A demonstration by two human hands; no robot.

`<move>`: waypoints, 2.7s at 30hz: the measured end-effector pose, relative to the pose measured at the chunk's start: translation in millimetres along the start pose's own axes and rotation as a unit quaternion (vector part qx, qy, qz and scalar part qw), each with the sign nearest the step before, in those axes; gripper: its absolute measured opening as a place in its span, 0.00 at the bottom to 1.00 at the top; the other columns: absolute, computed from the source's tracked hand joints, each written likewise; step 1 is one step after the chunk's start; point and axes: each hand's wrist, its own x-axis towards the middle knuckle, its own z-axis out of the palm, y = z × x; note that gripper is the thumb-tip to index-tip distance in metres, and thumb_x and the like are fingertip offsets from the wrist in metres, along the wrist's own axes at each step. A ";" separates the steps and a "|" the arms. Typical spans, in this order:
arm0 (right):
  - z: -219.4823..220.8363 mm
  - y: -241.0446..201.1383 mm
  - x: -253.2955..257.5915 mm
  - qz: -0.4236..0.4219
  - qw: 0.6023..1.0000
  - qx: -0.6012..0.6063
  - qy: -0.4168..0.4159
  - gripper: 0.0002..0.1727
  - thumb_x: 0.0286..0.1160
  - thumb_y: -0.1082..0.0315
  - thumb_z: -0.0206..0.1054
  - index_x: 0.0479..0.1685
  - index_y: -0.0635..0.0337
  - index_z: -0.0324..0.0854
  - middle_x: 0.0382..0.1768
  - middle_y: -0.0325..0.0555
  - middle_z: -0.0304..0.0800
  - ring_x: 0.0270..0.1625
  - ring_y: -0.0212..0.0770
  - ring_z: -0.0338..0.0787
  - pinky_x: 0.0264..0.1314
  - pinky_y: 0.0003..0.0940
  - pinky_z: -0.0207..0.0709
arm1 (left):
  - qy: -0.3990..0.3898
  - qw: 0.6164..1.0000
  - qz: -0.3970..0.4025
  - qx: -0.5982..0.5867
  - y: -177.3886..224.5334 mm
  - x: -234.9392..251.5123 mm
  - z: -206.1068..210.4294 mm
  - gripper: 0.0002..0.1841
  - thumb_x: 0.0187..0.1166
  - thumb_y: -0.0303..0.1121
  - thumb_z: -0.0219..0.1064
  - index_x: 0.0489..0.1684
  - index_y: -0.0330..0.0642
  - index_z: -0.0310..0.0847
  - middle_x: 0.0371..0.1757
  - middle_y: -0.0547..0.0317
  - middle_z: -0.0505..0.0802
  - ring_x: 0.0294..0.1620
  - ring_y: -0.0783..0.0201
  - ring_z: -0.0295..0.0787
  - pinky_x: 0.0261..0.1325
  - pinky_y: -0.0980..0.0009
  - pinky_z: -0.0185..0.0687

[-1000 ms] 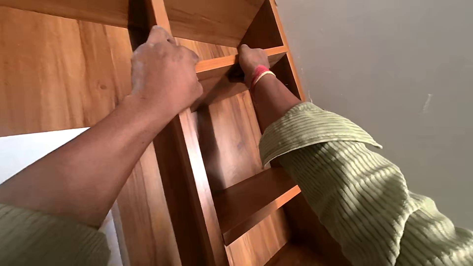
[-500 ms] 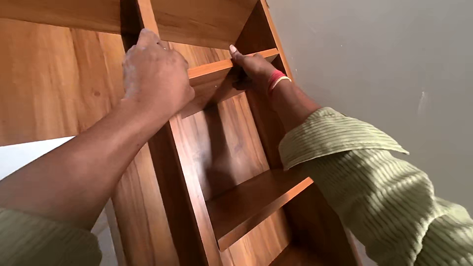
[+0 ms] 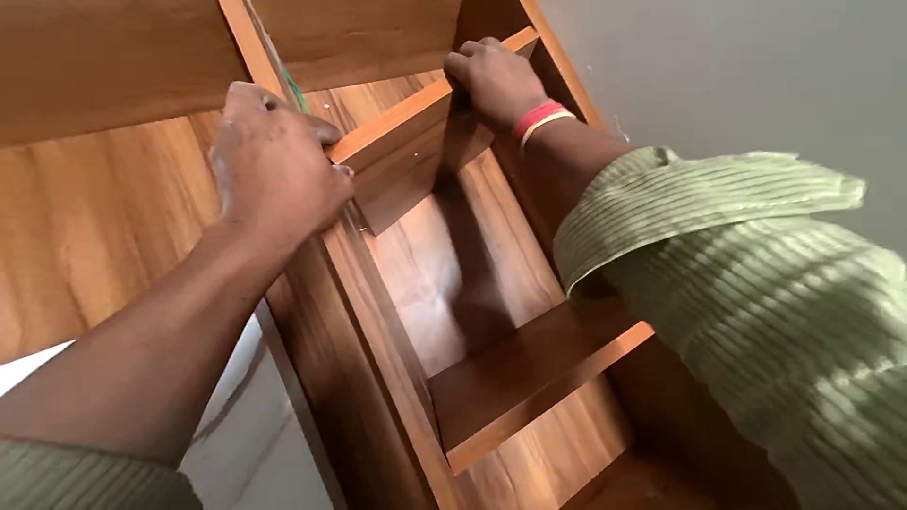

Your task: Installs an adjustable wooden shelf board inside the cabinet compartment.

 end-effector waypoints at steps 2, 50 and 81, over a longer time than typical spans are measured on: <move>-3.7 2.7 2.1 -0.019 1.000 -0.007 0.010 0.21 0.80 0.78 0.60 0.70 0.56 0.80 0.71 0.57 0.83 0.80 0.63 0.77 0.67 0.65 0.78 | 0.004 1.000 0.017 0.005 -3.2 0.7 -0.2 0.16 0.75 0.35 0.74 0.58 0.40 0.91 0.68 0.29 0.83 0.76 0.28 0.72 0.67 0.28 0.70; 9.4 -38.0 -69.0 0.097 0.994 -0.038 -0.024 0.59 0.60 0.71 0.79 0.96 0.61 0.45 0.94 0.64 0.51 0.95 0.67 0.50 0.90 0.77 0.40 | -0.138 0.970 0.198 0.028 -35.8 39.8 -32.6 0.15 0.83 0.34 0.69 0.66 0.56 0.91 0.62 0.51 0.94 0.76 0.35 0.75 0.77 0.35 0.65; -42.1 33.5 -100.8 0.232 0.965 0.018 -0.117 0.49 0.67 0.76 0.71 0.95 0.58 0.51 0.80 0.62 0.77 0.74 0.70 0.82 0.70 0.77 0.74 | -0.074 0.965 0.217 -0.129 -85.0 70.3 24.3 0.16 0.84 0.47 0.63 0.52 0.50 0.93 0.83 0.52 0.78 0.80 0.43 0.76 0.76 0.32 0.70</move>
